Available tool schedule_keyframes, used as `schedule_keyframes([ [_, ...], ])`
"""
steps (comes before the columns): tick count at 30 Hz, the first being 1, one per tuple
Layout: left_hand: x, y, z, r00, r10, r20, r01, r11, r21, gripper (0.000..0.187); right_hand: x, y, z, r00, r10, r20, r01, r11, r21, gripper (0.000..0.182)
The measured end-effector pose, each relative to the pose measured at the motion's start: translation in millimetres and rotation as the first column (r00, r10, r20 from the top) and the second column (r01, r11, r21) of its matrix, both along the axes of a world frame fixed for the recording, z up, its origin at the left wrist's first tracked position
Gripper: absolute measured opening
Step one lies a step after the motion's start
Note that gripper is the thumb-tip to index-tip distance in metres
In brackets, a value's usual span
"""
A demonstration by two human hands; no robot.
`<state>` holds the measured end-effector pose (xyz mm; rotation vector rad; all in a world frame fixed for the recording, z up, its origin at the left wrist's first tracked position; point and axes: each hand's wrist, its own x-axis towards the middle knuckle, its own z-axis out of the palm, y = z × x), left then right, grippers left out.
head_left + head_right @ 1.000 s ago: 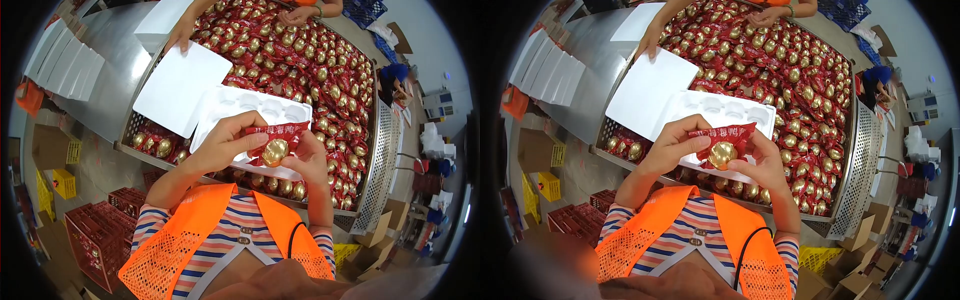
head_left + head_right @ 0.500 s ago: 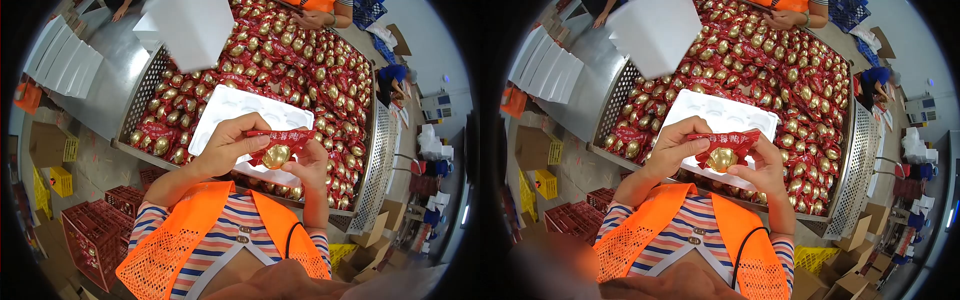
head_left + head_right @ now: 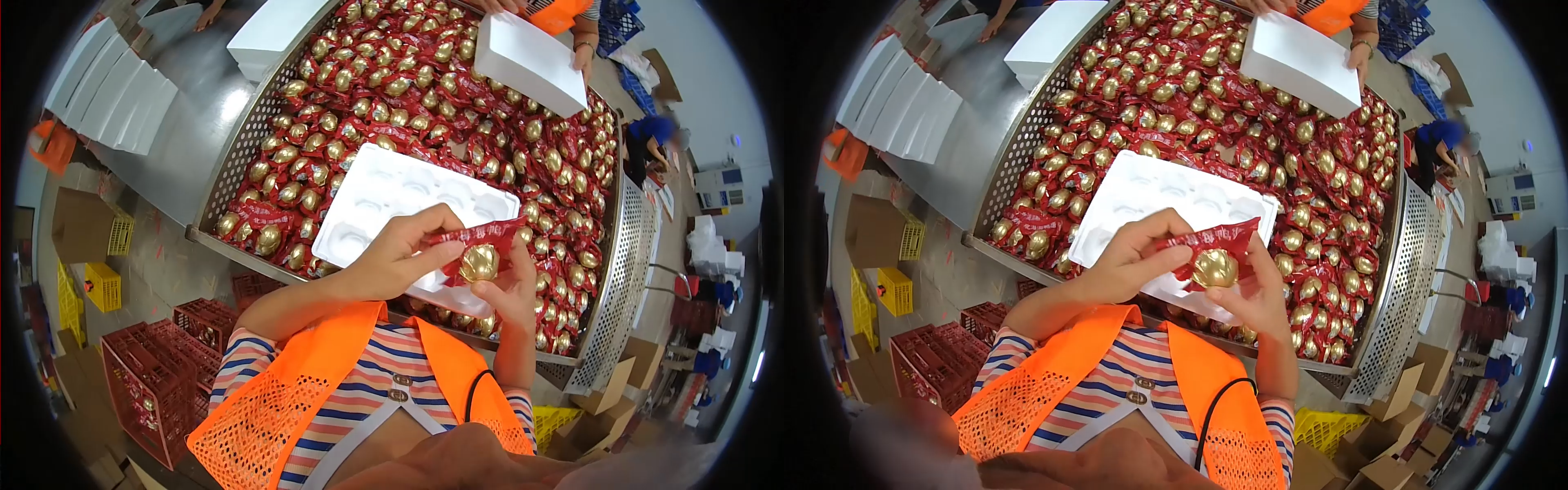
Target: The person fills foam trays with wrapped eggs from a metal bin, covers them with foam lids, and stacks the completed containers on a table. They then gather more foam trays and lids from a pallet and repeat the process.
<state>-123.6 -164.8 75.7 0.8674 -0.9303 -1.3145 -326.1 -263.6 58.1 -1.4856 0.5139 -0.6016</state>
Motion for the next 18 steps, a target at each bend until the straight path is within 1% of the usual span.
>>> schedule_keyframes([
  [1,6,-2,-1,0.986,-0.017,0.165,0.016,1.000,0.009,0.015,-10,-5,-8,0.996,-0.090,-0.022,0.089,0.996,-0.023,0.082],
  [2,15,-5,2,0.946,-0.040,0.322,0.035,0.999,0.022,0.015,-18,-9,-12,0.982,-0.184,-0.045,0.182,0.982,-0.048,0.082],
  [3,20,-8,-2,0.873,0.125,0.472,-0.105,0.992,-0.068,0.016,-18,-12,2,0.943,-0.328,-0.059,0.329,0.944,0.006,0.076],
  [4,25,-12,-8,0.756,0.283,0.590,-0.222,0.959,-0.176,0.017,-16,-23,17,0.910,-0.413,-0.050,0.411,0.911,-0.046,0.070],
  [5,35,-18,-15,0.503,0.478,0.720,-0.268,0.879,-0.395,0.018,-28,-34,18,0.881,-0.461,-0.106,0.438,0.880,-0.186,0.067],
  [6,45,-21,-16,0.338,0.474,0.813,-0.229,0.880,-0.417,0.028,-31,-41,25,0.844,-0.515,-0.151,0.449,0.832,-0.325,0.065],
  [7,50,-26,-19,0.194,0.456,0.869,-0.183,0.887,-0.425,0.036,-34,-42,34,0.868,-0.457,-0.194,0.368,0.855,-0.366,0.061],
  [8,52,-30,-24,0.041,0.435,0.899,-0.136,0.894,-0.427,0.044,-32,-43,36,0.895,-0.374,-0.244,0.329,0.922,-0.205,0.057],
  [9,55,-33,-34,0.035,0.310,0.950,-0.100,0.947,-0.305,0.061,-28,-46,39,0.886,-0.355,-0.297,0.195,0.868,-0.458,0.055],
  [10,53,-37,-41,0.043,0.248,0.968,-0.070,0.967,-0.245,0.064,-22,-48,43,0.869,-0.348,-0.352,0.030,0.747,-0.664,0.053],
  [12,50,-42,-54,0.044,0.118,0.992,-0.010,0.993,-0.118,0.069,-5,-44,52,0.831,-0.352,-0.431,-0.051,0.724,-0.688,0.048],
  [13,47,-43,-65,0.067,0.130,0.989,0.006,0.991,-0.130,0.074,0,-45,52,0.805,-0.371,-0.462,-0.076,0.709,-0.701,0.047],
  [14,46,-44,-64,0.104,0.112,0.988,0.017,0.993,-0.114,0.074,4,-48,51,0.777,-0.391,-0.493,-0.102,0.695,-0.712,0.046],
  [15,45,-45,-61,0.140,0.093,0.986,0.031,0.995,-0.098,0.074,5,-54,47,0.767,-0.374,-0.521,-0.158,0.677,-0.719,0.045],
  [16,43,-46,-60,0.176,0.073,0.982,0.046,0.996,-0.082,0.074,7,-60,44,0.734,-0.378,-0.565,-0.239,0.634,-0.735,0.045],
  [17,38,-46,-60,0.136,0.118,0.984,0.054,0.990,-0.127,0.070,9,-66,42,0.696,-0.384,-0.606,-0.321,0.589,-0.742,0.045],
  [18,36,-46,-61,0.112,0.111,0.987,0.075,0.990,-0.120,0.068,12,-71,41,0.657,-0.392,-0.644,-0.403,0.540,-0.739,0.045],
])
